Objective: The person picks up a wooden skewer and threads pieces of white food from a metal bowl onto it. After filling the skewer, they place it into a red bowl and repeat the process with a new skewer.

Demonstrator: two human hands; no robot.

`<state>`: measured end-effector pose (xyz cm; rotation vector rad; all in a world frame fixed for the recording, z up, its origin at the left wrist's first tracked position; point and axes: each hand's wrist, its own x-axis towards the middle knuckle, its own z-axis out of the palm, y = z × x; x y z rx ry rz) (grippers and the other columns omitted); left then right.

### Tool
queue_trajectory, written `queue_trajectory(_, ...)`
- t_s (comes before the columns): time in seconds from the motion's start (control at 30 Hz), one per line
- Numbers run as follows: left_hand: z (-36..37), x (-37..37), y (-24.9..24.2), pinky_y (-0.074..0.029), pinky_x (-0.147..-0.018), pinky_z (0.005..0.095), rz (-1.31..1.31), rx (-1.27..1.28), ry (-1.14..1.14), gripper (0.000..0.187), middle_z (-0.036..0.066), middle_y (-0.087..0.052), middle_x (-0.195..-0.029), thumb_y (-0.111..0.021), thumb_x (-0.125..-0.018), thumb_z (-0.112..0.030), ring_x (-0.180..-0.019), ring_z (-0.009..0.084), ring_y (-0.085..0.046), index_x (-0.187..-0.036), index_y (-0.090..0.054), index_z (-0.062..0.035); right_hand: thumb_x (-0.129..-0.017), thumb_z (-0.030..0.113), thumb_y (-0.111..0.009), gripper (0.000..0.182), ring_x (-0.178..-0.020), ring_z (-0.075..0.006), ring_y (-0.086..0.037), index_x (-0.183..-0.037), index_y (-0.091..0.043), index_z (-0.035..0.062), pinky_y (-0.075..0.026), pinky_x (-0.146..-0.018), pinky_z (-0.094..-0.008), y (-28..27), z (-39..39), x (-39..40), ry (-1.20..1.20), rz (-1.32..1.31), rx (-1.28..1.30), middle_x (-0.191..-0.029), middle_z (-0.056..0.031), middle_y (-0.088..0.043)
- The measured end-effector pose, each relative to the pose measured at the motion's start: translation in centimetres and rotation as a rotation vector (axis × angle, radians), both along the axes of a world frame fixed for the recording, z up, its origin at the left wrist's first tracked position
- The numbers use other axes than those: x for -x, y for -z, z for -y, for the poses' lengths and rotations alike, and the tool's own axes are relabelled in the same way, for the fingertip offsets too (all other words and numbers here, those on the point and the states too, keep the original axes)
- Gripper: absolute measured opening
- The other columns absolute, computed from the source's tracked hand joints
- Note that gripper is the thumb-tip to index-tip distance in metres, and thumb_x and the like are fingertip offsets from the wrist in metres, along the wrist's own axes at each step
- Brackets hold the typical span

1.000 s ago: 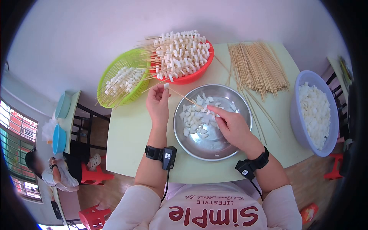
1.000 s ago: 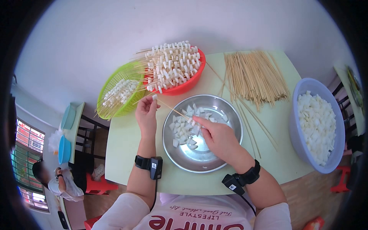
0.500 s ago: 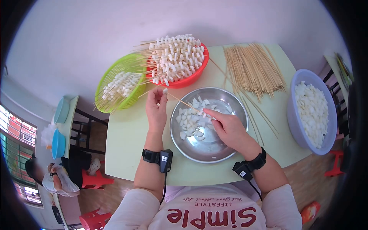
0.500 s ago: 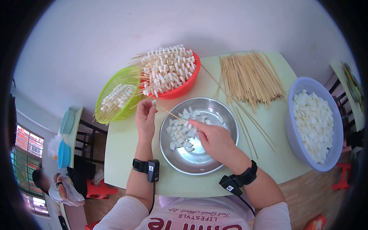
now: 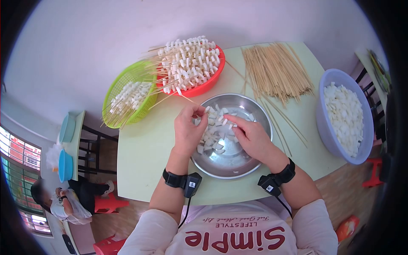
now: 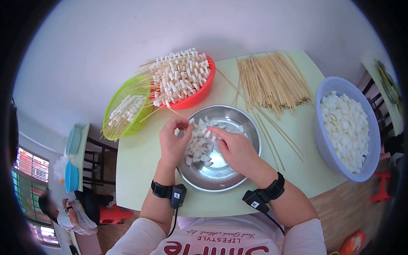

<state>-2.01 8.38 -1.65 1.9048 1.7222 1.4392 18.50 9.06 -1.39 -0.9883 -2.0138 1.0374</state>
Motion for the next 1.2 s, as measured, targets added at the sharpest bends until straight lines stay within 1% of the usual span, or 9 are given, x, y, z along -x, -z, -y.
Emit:
queue_trajectory(0.17,0.5,-1.2,-0.2,-0.049,-0.067,0.0251,-0.011,0.026,0.038,0.014,0.005,-0.065,-0.079,-0.07,-0.075,0.0,-0.071,0.0123,-0.059,-0.086,-0.063,-0.0013,-0.089,0.007,-0.049,0.037,-0.066,-0.0344,-0.059,-0.126,-0.055,0.008,-0.045,-0.062,-0.0407,-0.2,0.2,-0.1,-0.001,-0.048,0.081,-0.075,-0.0198,-0.061)
queue_trajectory(0.57,0.5,-1.4,0.2,-0.049,-0.067,0.0247,0.008,0.001,0.064,0.015,0.006,-0.064,-0.08,-0.071,-0.074,0.001,-0.07,0.0119,-0.057,-0.086,-0.062,0.0001,-0.089,0.005,-0.049,0.036,-0.073,-0.0365,-0.06,-0.124,-0.056,0.0069,-0.046,-0.064,-0.0419,0.0,0.4,0.1,0.033,-0.045,-0.059,-0.081,-0.0201,-0.063)
queue_trajectory(0.67,0.3,-1.4,0.5,-0.049,-0.067,0.0247,0.225,0.066,0.095,0.015,0.006,-0.064,-0.08,-0.071,-0.074,0.0,-0.071,0.0118,-0.058,-0.086,-0.062,0.0004,-0.089,0.004,-0.05,0.036,-0.068,-0.0324,-0.059,-0.124,-0.056,0.0069,-0.046,-0.063,-0.0388,0.3,0.2,0.1,0.048,-0.045,-0.117,-0.078,-0.0183,-0.062)
queue_trajectory(0.77,0.7,-1.7,-0.4,-0.052,-0.066,0.0281,-0.019,-0.016,0.093,0.015,0.009,-0.065,-0.079,-0.071,-0.074,0.001,-0.07,0.018,-0.064,-0.086,-0.063,-0.0012,-0.089,0.005,-0.05,0.036,-0.062,-0.0266,-0.056,-0.124,-0.057,0.0077,-0.045,-0.061,-0.0354,1.6,-0.4,0.2,0.012,-0.134,0.105,-0.075,-0.0161,-0.06)
queue_trajectory(0.83,0.7,-1.8,-0.5,-0.052,-0.067,0.0283,-0.056,-0.025,0.083,0.015,0.009,-0.065,-0.08,-0.071,-0.074,0.001,-0.071,0.018,-0.064,-0.086,-0.062,-0.001,-0.089,0.005,-0.053,0.039,-0.057,-0.0117,-0.048,-0.127,-0.055,0.0078,-0.042,-0.056,-0.0292,2.7,-1.0,0.4,-0.048,-0.297,0.298,-0.063,-0.0072,-0.051)
queue_trajectory(1.07,0.3,-0.9,0.3,-0.051,-0.068,0.0279,-0.002,-0.013,0.133,0.018,0.01,-0.066,-0.084,-0.071,-0.076,0.001,-0.071,0.018,-0.063,-0.092,-0.064,-0.0008,-0.091,0.006,-0.053,0.037,-0.061,-0.0098,-0.048,-0.128,-0.056,0.0069,-0.041,-0.058,-0.0247,1.1,-0.1,0.1,0.057,-0.067,-0.02,-0.073,-0.0022,-0.056)
queue_trajectory(1.13,0.1,-0.8,0.2,-0.049,-0.071,0.0254,0.204,0.018,0.121,0.017,0.006,-0.065,-0.086,-0.069,-0.08,-0.002,-0.076,0.0117,-0.059,-0.096,-0.065,0.0009,-0.093,0.008,-0.05,0.04,-0.056,-0.0097,-0.046,-0.133,-0.049,0.0086,-0.04,-0.053,-0.0278,2.2,-0.8,0.2,0.173,-0.308,0.047,-0.064,-0.0037,-0.048)
queue_trajectory(1.17,0.2,-0.8,0.0,-0.049,-0.071,0.0254,0.205,0.022,0.123,0.017,0.006,-0.065,-0.086,-0.069,-0.08,-0.002,-0.076,0.0117,-0.059,-0.096,-0.065,0.0009,-0.093,0.008,-0.05,0.04,-0.056,-0.0097,-0.046,-0.133,-0.049,0.0086,-0.04,-0.053,-0.0278,2.1,-1.0,-0.1,0.176,-0.307,0.05,-0.064,-0.0037,-0.048)
queue_trajectory(1.2,0.3,-0.8,-0.4,-0.048,-0.073,0.0262,0.104,0.121,0.146,0.018,0.006,-0.065,-0.089,-0.068,-0.081,-0.004,-0.078,0.0124,-0.059,-0.098,-0.065,0.0001,-0.095,0.008,-0.048,0.043,-0.056,-0.0087,-0.045,-0.137,-0.044,0.0079,-0.039,-0.053,-0.026,1.6,-1.2,-0.4,0.191,-0.522,0.167,-0.065,-0.002,-0.049)
